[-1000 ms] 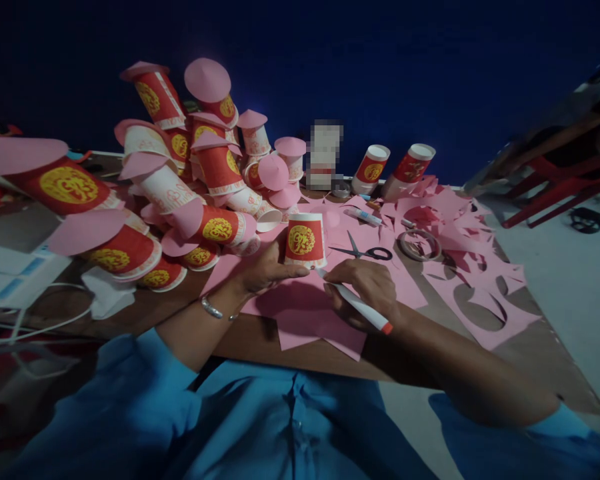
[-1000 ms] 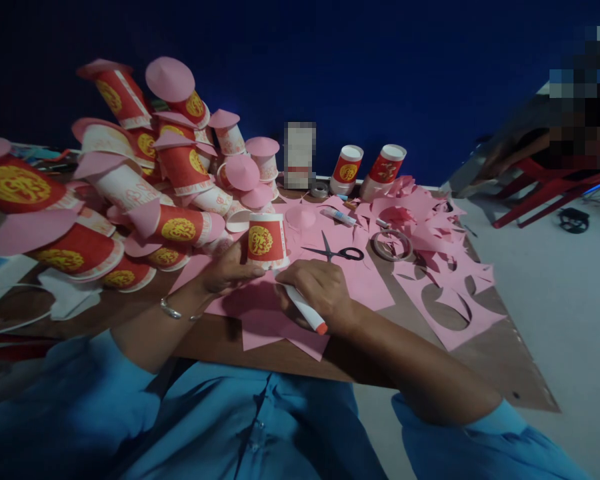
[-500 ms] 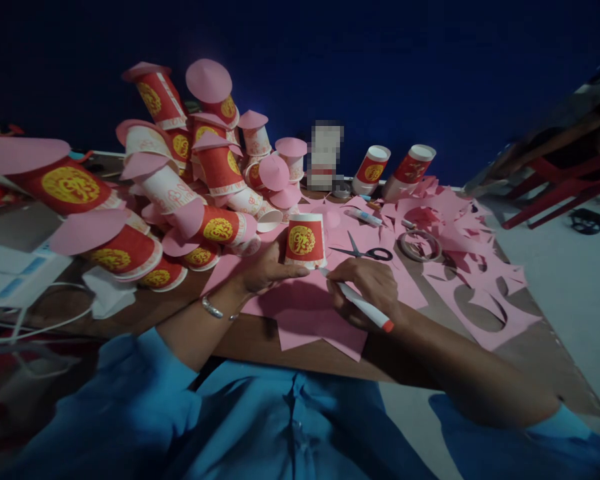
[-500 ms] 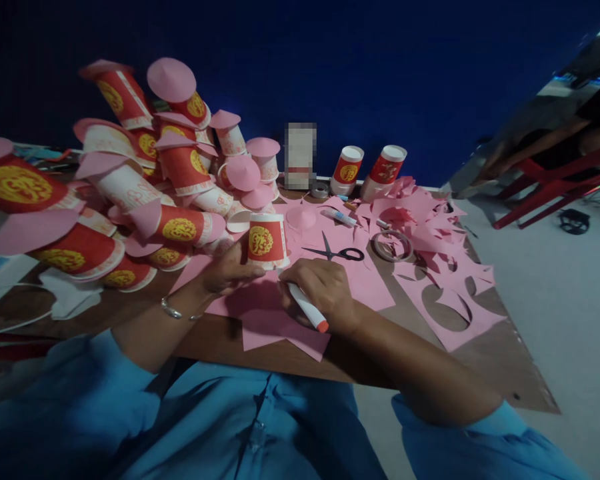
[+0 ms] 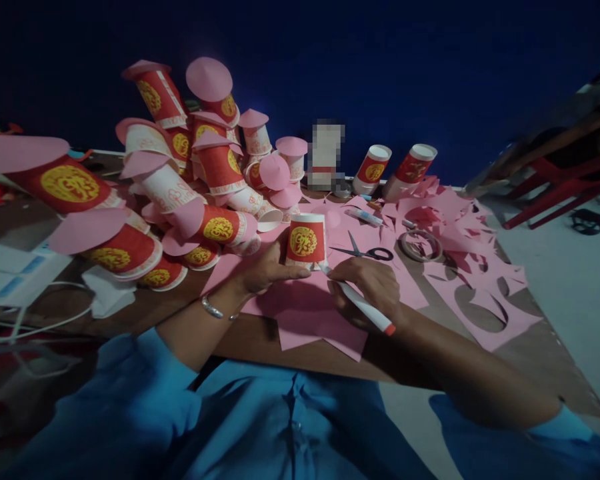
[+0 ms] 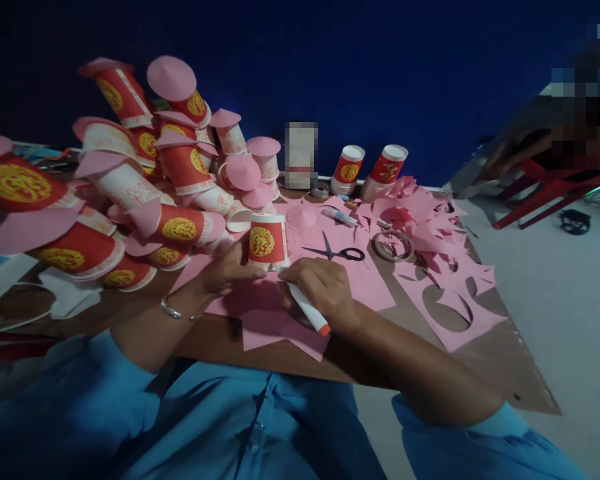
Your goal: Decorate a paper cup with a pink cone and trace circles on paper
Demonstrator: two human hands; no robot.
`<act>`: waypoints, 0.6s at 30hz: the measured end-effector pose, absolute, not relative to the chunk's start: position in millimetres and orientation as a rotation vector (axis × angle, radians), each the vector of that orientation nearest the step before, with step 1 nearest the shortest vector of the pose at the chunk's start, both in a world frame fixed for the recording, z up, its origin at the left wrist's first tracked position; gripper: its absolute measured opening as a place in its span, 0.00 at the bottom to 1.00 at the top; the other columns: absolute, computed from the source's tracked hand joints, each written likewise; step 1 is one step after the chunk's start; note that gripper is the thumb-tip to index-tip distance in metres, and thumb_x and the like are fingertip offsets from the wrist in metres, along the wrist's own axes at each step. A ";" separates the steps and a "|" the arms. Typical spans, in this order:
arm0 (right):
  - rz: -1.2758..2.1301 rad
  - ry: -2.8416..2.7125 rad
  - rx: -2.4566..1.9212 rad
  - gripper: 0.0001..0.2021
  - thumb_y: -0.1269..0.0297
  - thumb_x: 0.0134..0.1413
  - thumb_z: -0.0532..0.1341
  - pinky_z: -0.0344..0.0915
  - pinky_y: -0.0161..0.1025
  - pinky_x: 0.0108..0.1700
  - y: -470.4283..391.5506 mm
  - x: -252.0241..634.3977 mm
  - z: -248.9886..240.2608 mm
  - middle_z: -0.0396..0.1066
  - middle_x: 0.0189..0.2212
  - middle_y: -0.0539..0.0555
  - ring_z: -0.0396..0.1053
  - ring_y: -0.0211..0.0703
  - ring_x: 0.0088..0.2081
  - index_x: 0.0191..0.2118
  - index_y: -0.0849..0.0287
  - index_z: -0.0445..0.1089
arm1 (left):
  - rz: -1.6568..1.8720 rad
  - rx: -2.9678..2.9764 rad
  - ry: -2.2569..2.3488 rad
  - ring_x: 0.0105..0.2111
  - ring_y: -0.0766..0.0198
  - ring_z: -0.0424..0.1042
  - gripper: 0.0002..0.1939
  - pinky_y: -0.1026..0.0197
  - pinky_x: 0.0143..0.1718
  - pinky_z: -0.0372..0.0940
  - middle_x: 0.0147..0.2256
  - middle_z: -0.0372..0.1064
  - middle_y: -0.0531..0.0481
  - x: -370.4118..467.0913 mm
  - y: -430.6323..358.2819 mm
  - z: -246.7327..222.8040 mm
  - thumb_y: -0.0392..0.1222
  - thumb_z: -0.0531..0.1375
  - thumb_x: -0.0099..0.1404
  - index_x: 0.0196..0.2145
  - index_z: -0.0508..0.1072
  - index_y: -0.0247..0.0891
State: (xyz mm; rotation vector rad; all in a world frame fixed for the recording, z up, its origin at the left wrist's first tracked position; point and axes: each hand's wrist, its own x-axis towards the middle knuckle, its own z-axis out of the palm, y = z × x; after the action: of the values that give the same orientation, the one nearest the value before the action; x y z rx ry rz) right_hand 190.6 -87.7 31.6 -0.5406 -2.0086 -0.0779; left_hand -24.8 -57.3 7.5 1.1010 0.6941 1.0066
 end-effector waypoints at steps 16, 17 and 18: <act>-0.040 -2.017 -0.499 0.07 0.75 0.64 0.62 0.73 0.35 0.33 -85.1 189.9 28.1 0.78 0.29 0.52 0.77 0.40 0.29 0.44 0.57 0.69 | 0.957 1.131 0.673 0.45 0.53 0.78 0.39 0.53 0.48 0.71 0.44 0.78 0.46 -26.7 -55.6 6.1 0.40 0.79 0.49 0.56 0.69 0.39; -0.039 -2.011 -0.493 0.07 0.75 0.64 0.62 0.73 0.35 0.33 -84.7 189.6 27.9 0.78 0.29 0.51 0.77 0.40 0.29 0.44 0.57 0.69 | 0.955 1.132 0.667 0.45 0.53 0.78 0.39 0.53 0.48 0.71 0.44 0.78 0.46 -27.0 -55.5 5.8 0.40 0.79 0.49 0.55 0.69 0.40; -0.039 -2.003 -0.493 0.07 0.75 0.64 0.62 0.73 0.36 0.33 -84.4 189.2 27.8 0.78 0.30 0.51 0.77 0.40 0.29 0.44 0.57 0.69 | 0.956 1.135 0.662 0.45 0.52 0.79 0.38 0.52 0.49 0.71 0.45 0.78 0.46 -27.2 -55.3 5.4 0.40 0.79 0.49 0.55 0.69 0.40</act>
State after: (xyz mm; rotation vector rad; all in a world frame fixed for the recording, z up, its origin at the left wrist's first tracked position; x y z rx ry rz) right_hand 189.2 -84.4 27.8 -0.4926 -2.0029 -0.0389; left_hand -27.2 -55.3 5.4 1.1346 0.6624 0.9556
